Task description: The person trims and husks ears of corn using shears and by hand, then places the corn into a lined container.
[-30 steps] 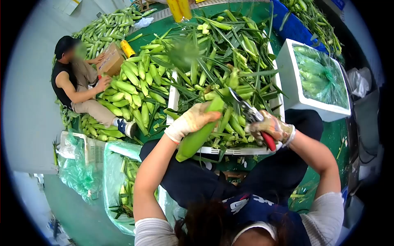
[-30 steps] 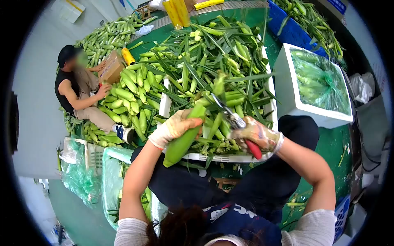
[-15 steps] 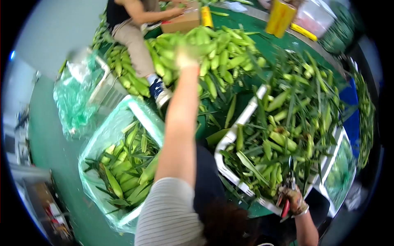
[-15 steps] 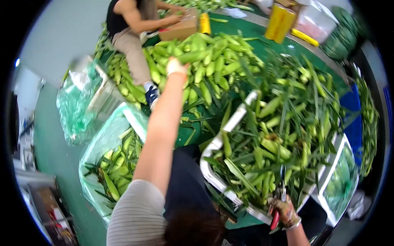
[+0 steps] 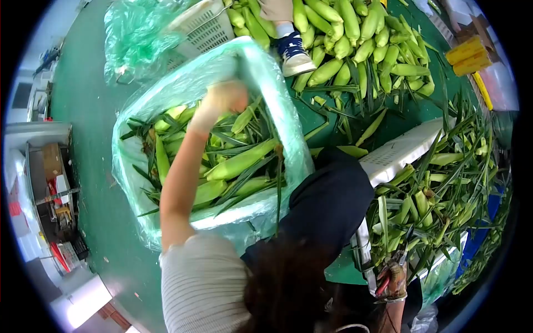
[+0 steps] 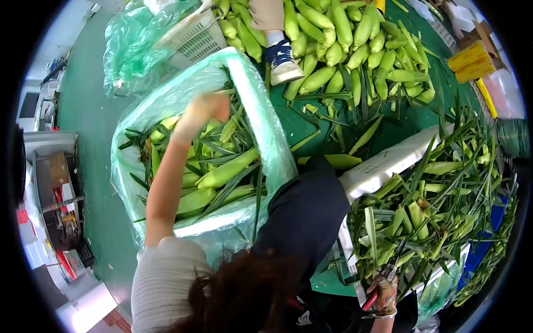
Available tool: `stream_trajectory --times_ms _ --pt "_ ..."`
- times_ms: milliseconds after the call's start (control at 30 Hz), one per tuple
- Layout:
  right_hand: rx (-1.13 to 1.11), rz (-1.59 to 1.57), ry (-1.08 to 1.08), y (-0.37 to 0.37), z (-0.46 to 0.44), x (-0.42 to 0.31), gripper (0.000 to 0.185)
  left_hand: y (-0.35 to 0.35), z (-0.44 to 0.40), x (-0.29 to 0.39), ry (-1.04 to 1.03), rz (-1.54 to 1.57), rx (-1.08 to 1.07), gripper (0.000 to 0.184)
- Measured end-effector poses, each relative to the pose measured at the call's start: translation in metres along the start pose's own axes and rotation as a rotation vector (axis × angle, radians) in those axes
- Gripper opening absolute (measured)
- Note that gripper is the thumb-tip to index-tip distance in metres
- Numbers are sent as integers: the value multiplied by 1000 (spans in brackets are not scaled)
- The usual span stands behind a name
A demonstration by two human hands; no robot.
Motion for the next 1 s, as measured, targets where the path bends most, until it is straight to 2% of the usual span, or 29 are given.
stream_trajectory --times_ms 33,67,100,133,167,267,300,367,400,467,500,567,600,700,767,800,833,867,900,933,967,1000 --pt "-6 65 31 -14 8 -13 33 -13 58 -9 28 304 -77 25" --pt "-38 54 42 -26 18 -23 33 -60 87 -35 81 347 -171 31" --pt "-65 44 53 -34 26 -30 33 -80 112 -24 398 321 -343 46" --pt "-75 56 86 -39 31 -35 35 -84 124 -5 289 202 -186 58" --pt "-93 145 70 -43 39 -43 39 -88 124 3 255 92 -128 65" --pt "-60 356 180 -16 29 -31 42 -92 117 11 334 93 -181 69" --pt "13 465 322 -33 56 -60 45 -82 117 10 224 88 -31 67" --pt "9 536 432 -34 74 -71 49 -32 112 25 316 75 125 68" --pt "36 636 532 -37 88 -82 52 -1 108 42 304 250 246 62" --pt "10 724 662 -52 115 -102 59 31 78 73 40 710 415 51" --pt "-25 712 742 -66 132 -115 63 56 65 102 -57 779 497 58" --pt "-233 576 872 -96 161 -135 70 104 43 202 -213 930 431 53" --pt "-316 499 895 -109 173 -142 71 86 5 210 -218 1042 263 49" --pt "-424 362 865 -132 181 -162 69 90 -1 348 -373 549 128 54" --pt "-383 169 716 -136 155 -158 63 68 7 405 -561 579 8 58" --pt "-397 -34 697 -133 149 -161 58 70 35 439 -521 669 -247 73" --pt "-414 -230 677 -125 144 -164 53 60 40 451 -628 614 -293 62" --pt "-522 -373 555 -121 140 -164 45 56 40 462 -717 464 -179 58" --pt "-537 -339 512 -118 121 -154 42 51 41 471 -800 317 -59 59" --pt "-593 -419 468 -115 117 -150 42 46 43 480 -836 287 52 61" --pt "-651 -494 427 -112 116 -148 42 33 46 486 -804 243 -39 61" --pt "-563 -430 427 -106 120 -152 42 24 51 497 -865 207 -41 61"
Point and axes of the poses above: each hand's wrist, its own z-axis away from the middle knuckle, its own y-axis out of the back of the hand, x = y × z, the point moved 7 cm from there along -z, towards the middle knuckle, and after that the axes turned 13 degrees about x, right-handed, at the moved point
